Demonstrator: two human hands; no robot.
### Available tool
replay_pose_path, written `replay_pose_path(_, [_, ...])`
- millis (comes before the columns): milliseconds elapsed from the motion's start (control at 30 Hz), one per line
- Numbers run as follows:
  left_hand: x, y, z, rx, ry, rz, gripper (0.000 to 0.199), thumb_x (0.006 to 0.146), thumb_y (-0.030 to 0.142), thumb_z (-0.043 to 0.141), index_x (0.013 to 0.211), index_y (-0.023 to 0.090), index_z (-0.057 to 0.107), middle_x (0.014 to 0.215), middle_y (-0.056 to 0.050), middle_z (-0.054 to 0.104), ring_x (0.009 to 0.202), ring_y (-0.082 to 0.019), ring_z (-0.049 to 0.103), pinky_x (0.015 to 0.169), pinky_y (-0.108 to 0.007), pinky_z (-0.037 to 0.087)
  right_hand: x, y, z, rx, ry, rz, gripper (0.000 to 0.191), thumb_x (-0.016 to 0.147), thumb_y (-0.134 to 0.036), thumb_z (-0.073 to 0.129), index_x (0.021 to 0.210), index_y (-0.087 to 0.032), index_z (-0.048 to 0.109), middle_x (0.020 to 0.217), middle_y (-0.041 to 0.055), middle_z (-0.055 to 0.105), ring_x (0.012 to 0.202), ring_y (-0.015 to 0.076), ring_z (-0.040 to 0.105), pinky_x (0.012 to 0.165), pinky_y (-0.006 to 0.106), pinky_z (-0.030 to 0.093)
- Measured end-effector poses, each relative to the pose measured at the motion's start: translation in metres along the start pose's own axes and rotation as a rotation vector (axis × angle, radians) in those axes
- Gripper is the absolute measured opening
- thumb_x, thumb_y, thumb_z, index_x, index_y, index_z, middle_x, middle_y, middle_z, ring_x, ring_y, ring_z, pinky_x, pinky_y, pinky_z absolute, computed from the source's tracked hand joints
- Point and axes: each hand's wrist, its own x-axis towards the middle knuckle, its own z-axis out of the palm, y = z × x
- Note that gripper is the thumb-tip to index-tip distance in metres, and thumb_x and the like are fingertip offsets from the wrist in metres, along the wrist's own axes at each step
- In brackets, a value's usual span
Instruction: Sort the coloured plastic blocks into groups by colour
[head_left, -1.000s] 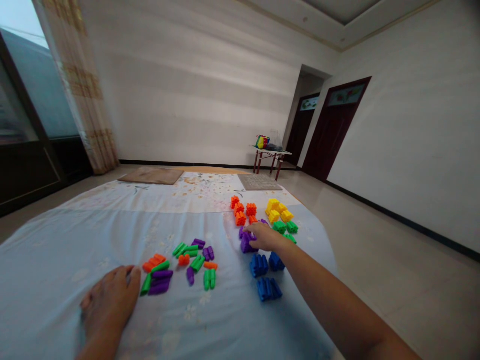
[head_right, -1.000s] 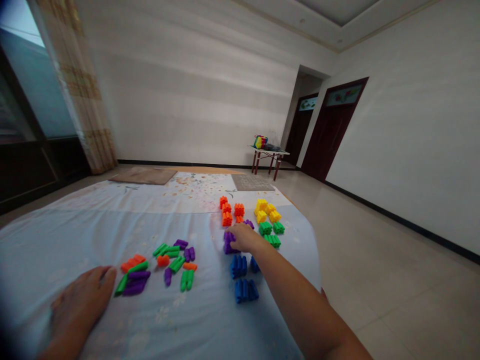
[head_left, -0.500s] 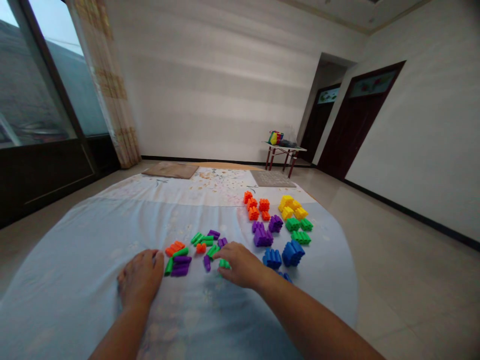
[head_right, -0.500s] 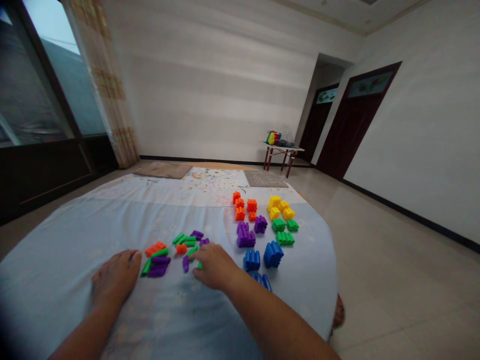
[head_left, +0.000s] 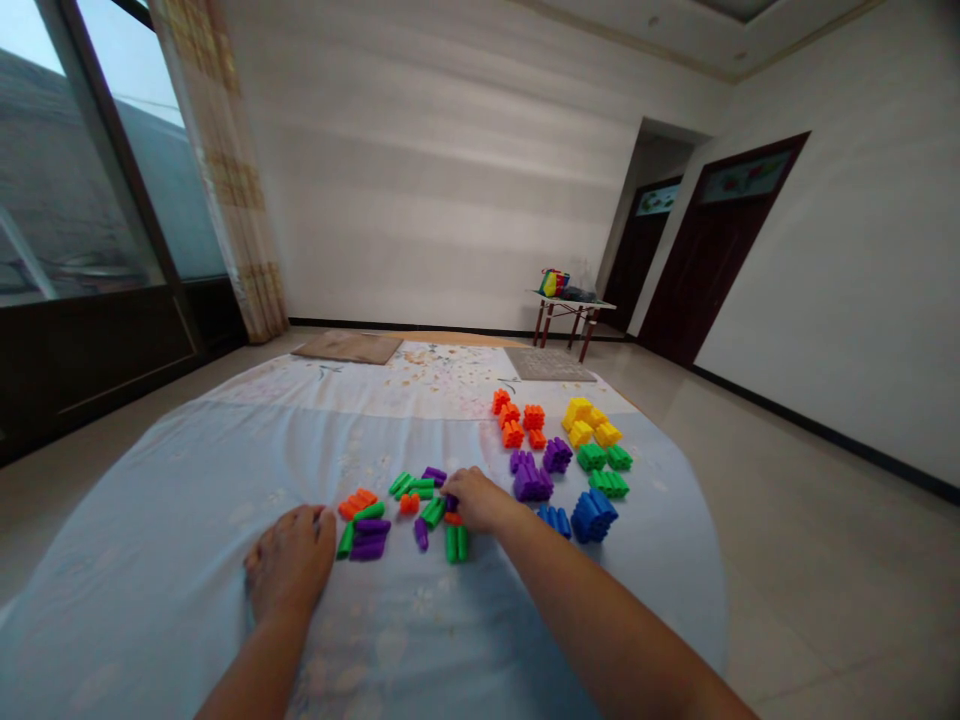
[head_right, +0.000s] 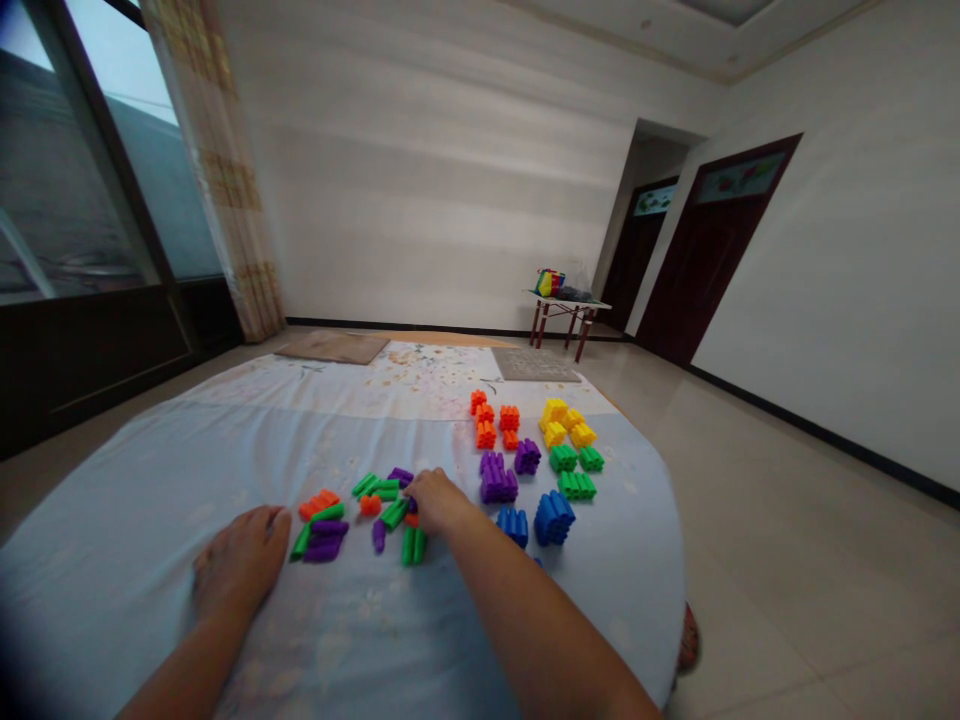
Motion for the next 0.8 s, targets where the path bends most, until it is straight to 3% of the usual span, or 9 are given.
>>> replay_pose_path(133, [-0.001,0.001,-0.001,-0.004,-0.005,-0.008,0.048,0.087,0.041,0.021,0.105,0.018,0.059,0.116,-0.012,0.060,0.109,-0.031,0.052,0.094,-0.046,0.033,-0.010,0.004,-0.008,-0.036,0.010,0.159,0.036,0.078,-0.035,0.063,0.106,-0.013,0.069,0.108,0.0179,0.065,0.101,0.0276,0.061,0.080,0.032,0.046])
replay_pose_path(267, [-0.001,0.001,-0.002,-0.007,-0.003,-0.009,0.049,0.087,0.042,0.020,0.106,0.018,0.059,0.117,-0.013,0.060,0.110,-0.032,0.051,0.095,-0.046,0.032,-0.020,0.007,-0.014,-0.055,-0.007,0.263,0.041,0.082,-0.045,0.055,0.098,-0.011,0.072,0.098,0.0195,0.068,0.093,0.0298,0.065,0.074,0.036,0.049])
replay_pose_path(433, [-0.002,0.002,-0.003,0.012,-0.005,-0.002,0.049,0.087,0.041,0.020,0.105,0.018,0.059,0.115,-0.013,0.060,0.108,-0.031,0.052,0.094,-0.045,0.033,-0.024,0.014,-0.020,-0.039,-0.001,0.126,0.043,0.081,-0.024,0.056,0.124,-0.021,0.060,0.122,0.0100,0.062,0.113,0.0219,0.057,0.091,0.030,0.042])
replay_pose_path(533, [-0.002,0.003,-0.004,0.021,-0.003,0.002,0.049,0.087,0.041,0.019,0.105,0.018,0.059,0.115,-0.013,0.060,0.107,-0.031,0.053,0.092,-0.045,0.034,-0.024,0.015,-0.017,-0.053,-0.078,0.029,0.046,0.076,-0.014,0.057,0.121,-0.022,0.061,0.118,0.0092,0.064,0.110,0.0206,0.058,0.090,0.027,0.042])
replay_pose_path(667, [-0.001,0.003,-0.003,0.022,-0.010,0.001,0.050,0.087,0.041,0.019,0.106,0.018,0.059,0.115,-0.013,0.060,0.107,-0.032,0.053,0.091,-0.045,0.035,-0.027,0.014,-0.014,-0.079,-0.092,0.086,0.037,0.077,-0.026,0.061,0.112,-0.016,0.066,0.104,0.0140,0.068,0.097,0.0260,0.063,0.079,0.032,0.047])
replay_pose_path(800, [-0.001,0.003,-0.005,0.013,-0.005,0.005,0.049,0.087,0.041,0.019,0.105,0.017,0.059,0.115,-0.013,0.061,0.107,-0.032,0.053,0.092,-0.045,0.035,-0.030,0.016,-0.017,-0.082,-0.070,0.105,0.048,0.071,-0.029,0.068,0.118,-0.017,0.062,0.110,0.0134,0.066,0.101,0.0271,0.062,0.081,0.033,0.047])
